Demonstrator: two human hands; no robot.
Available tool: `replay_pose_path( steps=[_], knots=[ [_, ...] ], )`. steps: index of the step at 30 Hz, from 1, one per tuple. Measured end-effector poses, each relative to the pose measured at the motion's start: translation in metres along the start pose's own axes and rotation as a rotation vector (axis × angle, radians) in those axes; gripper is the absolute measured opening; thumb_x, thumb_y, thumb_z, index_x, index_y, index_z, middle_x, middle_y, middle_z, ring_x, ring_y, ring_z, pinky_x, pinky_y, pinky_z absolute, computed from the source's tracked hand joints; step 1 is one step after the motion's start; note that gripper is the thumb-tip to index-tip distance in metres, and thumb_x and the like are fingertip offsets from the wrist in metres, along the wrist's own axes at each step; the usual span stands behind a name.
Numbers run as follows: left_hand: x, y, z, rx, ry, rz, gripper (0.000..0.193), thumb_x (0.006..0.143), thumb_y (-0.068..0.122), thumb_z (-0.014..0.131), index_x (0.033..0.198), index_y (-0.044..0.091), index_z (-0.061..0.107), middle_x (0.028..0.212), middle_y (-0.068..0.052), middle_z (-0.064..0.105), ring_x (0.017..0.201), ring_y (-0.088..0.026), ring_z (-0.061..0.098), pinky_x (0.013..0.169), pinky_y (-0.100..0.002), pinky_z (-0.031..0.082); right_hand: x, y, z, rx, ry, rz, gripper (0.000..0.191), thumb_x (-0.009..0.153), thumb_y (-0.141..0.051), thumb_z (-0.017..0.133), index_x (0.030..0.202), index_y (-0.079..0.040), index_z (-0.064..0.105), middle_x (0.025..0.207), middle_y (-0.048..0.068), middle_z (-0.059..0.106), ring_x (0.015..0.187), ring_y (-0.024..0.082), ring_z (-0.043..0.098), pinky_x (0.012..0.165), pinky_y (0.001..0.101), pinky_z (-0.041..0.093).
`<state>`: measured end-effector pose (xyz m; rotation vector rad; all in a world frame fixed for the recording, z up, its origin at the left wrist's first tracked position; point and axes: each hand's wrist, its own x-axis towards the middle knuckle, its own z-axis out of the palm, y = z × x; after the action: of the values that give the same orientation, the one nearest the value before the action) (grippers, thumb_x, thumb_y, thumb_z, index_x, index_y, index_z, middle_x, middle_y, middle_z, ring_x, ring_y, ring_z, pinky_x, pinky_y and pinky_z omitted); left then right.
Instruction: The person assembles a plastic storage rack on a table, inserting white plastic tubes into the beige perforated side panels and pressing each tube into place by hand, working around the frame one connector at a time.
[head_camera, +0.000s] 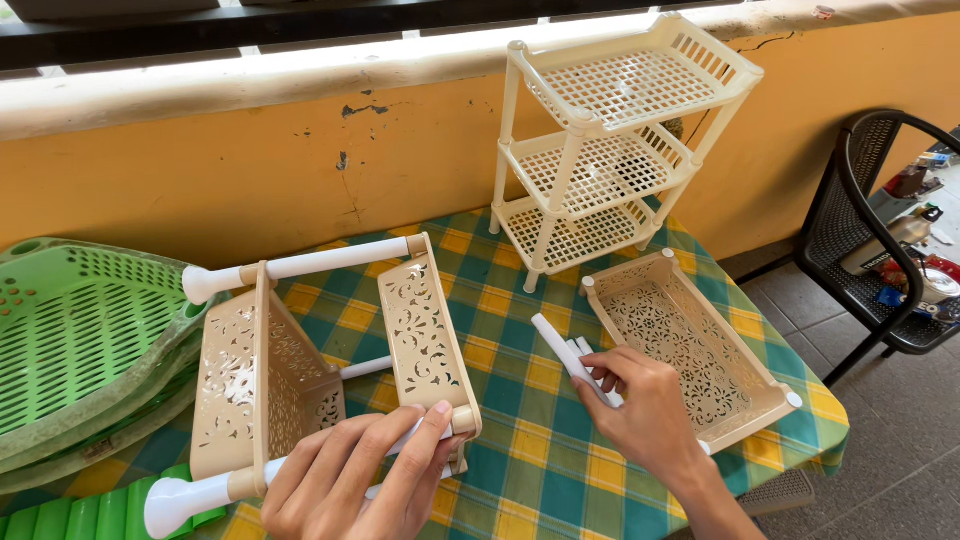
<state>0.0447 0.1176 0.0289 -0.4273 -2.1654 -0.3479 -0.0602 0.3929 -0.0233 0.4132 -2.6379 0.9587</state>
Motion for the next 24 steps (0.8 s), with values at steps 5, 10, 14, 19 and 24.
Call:
replay_pose_path(
  steps=[5, 10, 14, 19, 24],
  knots=[
    [-0.002, 0.0, -0.002, 0.003, -0.066, -0.003, 0.039, 0.072, 0.021, 0.088, 0.109, 0.016, 0.078, 0.09, -0.002, 0.077, 0.078, -0.018, 0.074, 0.07, -0.034, 0.057, -0.006, 0.027, 0.033, -0.086, -0.04, 0.053, 0.024, 0.076, -0.015, 0.082, 0.095, -0.001, 0.08, 0.081, 0.014, 0.076, 0.065, 0.025, 0.074, 0.063, 0.0365, 0.058],
    [-0.003, 0.0, -0.001, 0.006, -0.061, 0.003, 0.039, 0.074, 0.022, 0.088, 0.112, 0.017, 0.077, 0.091, -0.001, 0.077, 0.078, -0.017, 0.074, 0.069, -0.033, 0.056, -0.011, 0.046, 0.054, -0.116, -0.043, 0.034, 0.024, 0.076, -0.013, 0.081, 0.095, 0.001, 0.078, 0.084, 0.016, 0.076, 0.067, 0.029, 0.074, 0.065, 0.0399, 0.058],
    [-0.004, -0.003, 0.001, 0.015, -0.067, 0.016, 0.039, 0.075, 0.023, 0.088, 0.111, 0.017, 0.077, 0.091, -0.001, 0.077, 0.077, -0.017, 0.074, 0.069, -0.033, 0.056, -0.013, 0.054, 0.066, -0.144, -0.042, 0.066, 0.023, 0.076, -0.013, 0.08, 0.095, 0.001, 0.078, 0.085, 0.018, 0.076, 0.069, 0.031, 0.074, 0.067, 0.0408, 0.059],
    [-0.006, -0.004, 0.002, 0.031, -0.072, 0.021, 0.039, 0.076, 0.026, 0.088, 0.112, 0.018, 0.076, 0.091, 0.0, 0.077, 0.078, -0.018, 0.074, 0.07, -0.034, 0.057, -0.015, 0.058, 0.073, -0.188, -0.047, 0.071, 0.021, 0.077, -0.012, 0.079, 0.094, 0.001, 0.078, 0.087, 0.018, 0.075, 0.07, 0.033, 0.074, 0.067, 0.0419, 0.059],
    [-0.006, -0.003, 0.002, 0.037, -0.116, 0.003, 0.04, 0.075, 0.027, 0.087, 0.112, 0.018, 0.076, 0.093, -0.001, 0.077, 0.079, -0.019, 0.075, 0.071, -0.035, 0.058, -0.019, 0.061, 0.079, -0.2, -0.035, 0.059, 0.02, 0.076, -0.01, 0.078, 0.093, 0.0, 0.076, 0.088, 0.018, 0.074, 0.073, 0.035, 0.073, 0.068, 0.0449, 0.058]
  ],
)
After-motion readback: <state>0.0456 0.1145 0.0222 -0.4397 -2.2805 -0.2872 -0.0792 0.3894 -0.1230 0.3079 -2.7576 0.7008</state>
